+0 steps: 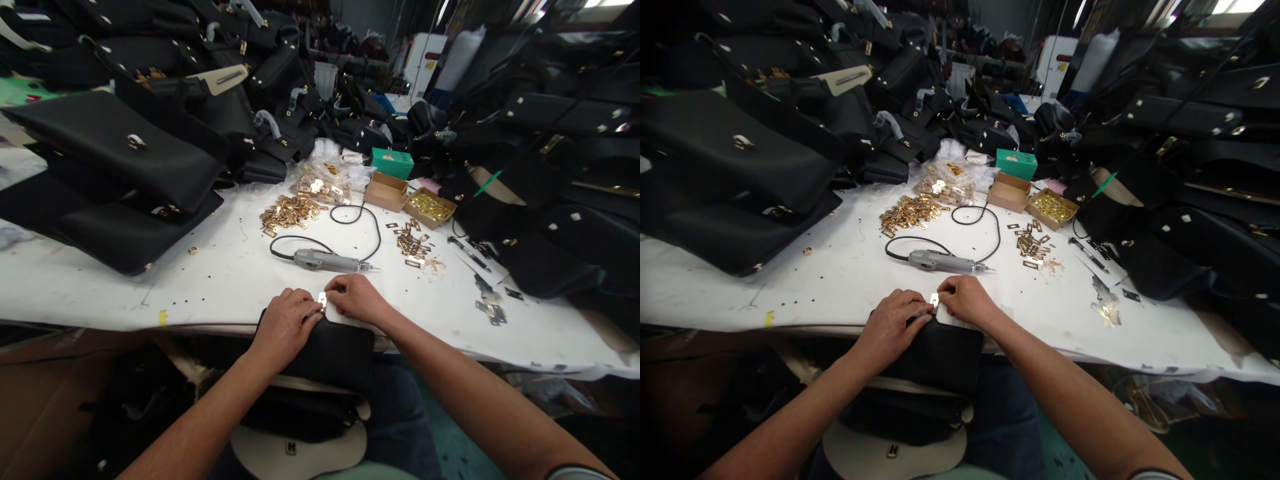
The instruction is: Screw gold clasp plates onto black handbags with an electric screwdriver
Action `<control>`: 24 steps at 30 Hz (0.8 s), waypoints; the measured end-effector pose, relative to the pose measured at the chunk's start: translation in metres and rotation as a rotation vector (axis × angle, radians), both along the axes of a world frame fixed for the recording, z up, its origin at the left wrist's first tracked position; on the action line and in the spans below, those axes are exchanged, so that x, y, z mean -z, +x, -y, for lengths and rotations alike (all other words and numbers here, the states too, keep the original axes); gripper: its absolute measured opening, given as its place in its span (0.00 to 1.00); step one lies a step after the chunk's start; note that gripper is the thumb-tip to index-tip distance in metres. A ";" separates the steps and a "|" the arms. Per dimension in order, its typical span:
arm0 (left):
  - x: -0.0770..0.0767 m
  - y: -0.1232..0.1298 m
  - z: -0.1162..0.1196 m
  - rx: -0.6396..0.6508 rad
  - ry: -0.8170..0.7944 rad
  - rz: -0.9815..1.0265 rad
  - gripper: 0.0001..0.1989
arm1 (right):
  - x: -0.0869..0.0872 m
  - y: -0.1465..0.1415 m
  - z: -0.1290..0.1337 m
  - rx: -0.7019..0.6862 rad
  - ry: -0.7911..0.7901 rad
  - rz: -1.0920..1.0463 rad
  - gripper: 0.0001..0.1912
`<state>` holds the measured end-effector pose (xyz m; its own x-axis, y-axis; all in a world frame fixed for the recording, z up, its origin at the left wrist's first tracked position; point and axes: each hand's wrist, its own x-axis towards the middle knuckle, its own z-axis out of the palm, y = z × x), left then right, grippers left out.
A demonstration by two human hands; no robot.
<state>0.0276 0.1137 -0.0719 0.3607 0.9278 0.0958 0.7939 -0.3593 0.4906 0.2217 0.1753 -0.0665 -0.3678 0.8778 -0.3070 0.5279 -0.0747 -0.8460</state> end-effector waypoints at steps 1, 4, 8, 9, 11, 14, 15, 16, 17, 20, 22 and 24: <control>0.000 0.000 0.000 0.003 -0.001 -0.008 0.08 | -0.001 0.001 0.000 -0.006 0.026 0.005 0.08; -0.002 0.000 0.000 0.015 0.003 -0.036 0.08 | -0.001 0.000 0.000 -0.020 0.092 0.028 0.08; -0.003 0.001 0.001 0.043 0.013 -0.084 0.10 | 0.002 -0.001 -0.003 -0.035 0.136 0.060 0.08; -0.003 0.001 0.001 0.049 0.015 -0.094 0.10 | 0.003 -0.001 -0.003 -0.037 0.140 0.060 0.08; -0.002 0.000 0.001 0.056 0.022 -0.106 0.10 | 0.005 0.000 -0.004 -0.033 0.138 0.048 0.08; -0.001 0.000 0.002 0.063 0.032 -0.125 0.10 | 0.005 0.001 -0.004 -0.037 0.112 0.032 0.07; -0.001 0.000 0.002 0.065 0.037 -0.137 0.10 | 0.004 0.001 -0.004 -0.041 0.107 0.032 0.07; -0.002 0.000 0.002 0.068 0.041 -0.153 0.10 | 0.003 0.001 -0.005 -0.047 0.105 0.034 0.07; -0.002 0.001 0.002 0.073 0.047 -0.174 0.11 | 0.003 0.001 -0.005 -0.053 0.106 0.036 0.07; -0.007 0.003 0.003 0.095 0.067 -0.259 0.12 | 0.002 0.000 -0.006 -0.054 0.122 0.048 0.08; -0.011 0.005 0.003 0.121 0.080 -0.330 0.12 | 0.003 -0.001 -0.007 -0.054 0.140 0.056 0.08; -0.015 0.007 0.004 0.140 0.098 -0.394 0.13 | 0.006 -0.003 -0.007 -0.055 0.160 0.063 0.08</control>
<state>0.0348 0.1102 -0.0569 0.5089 0.8607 0.0106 0.8542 -0.5065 0.1175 0.2191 0.1820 -0.0721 -0.4009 0.8964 -0.1890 0.5801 0.0887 -0.8097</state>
